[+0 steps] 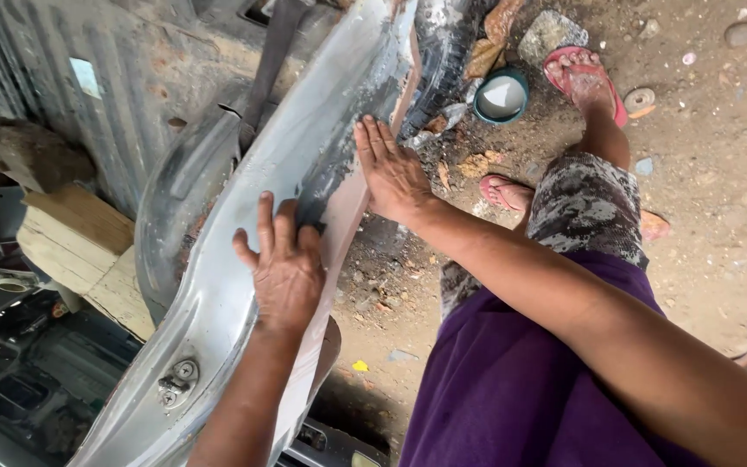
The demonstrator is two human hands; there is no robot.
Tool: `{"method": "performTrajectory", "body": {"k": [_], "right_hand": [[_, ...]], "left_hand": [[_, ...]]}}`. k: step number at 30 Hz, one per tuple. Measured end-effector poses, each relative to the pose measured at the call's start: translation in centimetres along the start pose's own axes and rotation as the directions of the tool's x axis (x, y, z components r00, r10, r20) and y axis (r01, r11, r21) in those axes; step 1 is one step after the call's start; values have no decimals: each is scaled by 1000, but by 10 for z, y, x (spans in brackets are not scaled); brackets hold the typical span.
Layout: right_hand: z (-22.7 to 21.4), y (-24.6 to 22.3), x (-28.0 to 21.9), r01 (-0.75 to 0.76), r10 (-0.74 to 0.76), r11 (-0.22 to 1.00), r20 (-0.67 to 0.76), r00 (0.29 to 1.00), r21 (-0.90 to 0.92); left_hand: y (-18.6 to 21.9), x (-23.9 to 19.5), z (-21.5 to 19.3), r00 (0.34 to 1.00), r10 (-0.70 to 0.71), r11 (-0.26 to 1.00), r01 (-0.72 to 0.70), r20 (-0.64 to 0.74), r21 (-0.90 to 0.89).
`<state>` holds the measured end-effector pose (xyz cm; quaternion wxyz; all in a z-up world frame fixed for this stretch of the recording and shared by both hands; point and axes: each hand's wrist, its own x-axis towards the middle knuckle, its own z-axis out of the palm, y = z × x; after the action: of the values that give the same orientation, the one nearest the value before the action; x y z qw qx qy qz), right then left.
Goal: The person sands a silver car bumper with a sanding block, focusing on the lower edge and curved areas. They repeatedly dip the sanding block into a small container of water and continue sanding the surface.
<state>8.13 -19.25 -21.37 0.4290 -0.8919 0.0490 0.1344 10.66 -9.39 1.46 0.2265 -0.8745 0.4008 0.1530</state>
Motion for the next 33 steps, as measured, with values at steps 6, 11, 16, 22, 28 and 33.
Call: {"method": "performTrajectory", "body": {"k": [6, 11, 16, 22, 28, 33], "right_hand": [[-19, -5, -5, -26, 29, 999, 66, 997, -44], [-12, 1, -1, -3, 3, 1000, 65, 998, -1], [-9, 1, 0, -17, 18, 1000, 60, 998, -15], [-23, -3, -5, -6, 10, 999, 64, 998, -52], [-2, 4, 1, 9, -7, 999, 32, 999, -53], [-7, 0, -3, 2, 6, 995, 75, 997, -98]], "left_hand": [[12, 60, 47, 996, 33, 999, -29, -80, 42], [6, 20, 14, 1000, -13, 999, 12, 28, 33], [3, 29, 26, 1000, -11, 998, 11, 5, 68], [11, 60, 48, 980, 51, 998, -41, -195, 53], [-5, 1, 13, 1000, -1, 1000, 1, -22, 10], [15, 65, 44, 997, 23, 1000, -22, -75, 14]]}}
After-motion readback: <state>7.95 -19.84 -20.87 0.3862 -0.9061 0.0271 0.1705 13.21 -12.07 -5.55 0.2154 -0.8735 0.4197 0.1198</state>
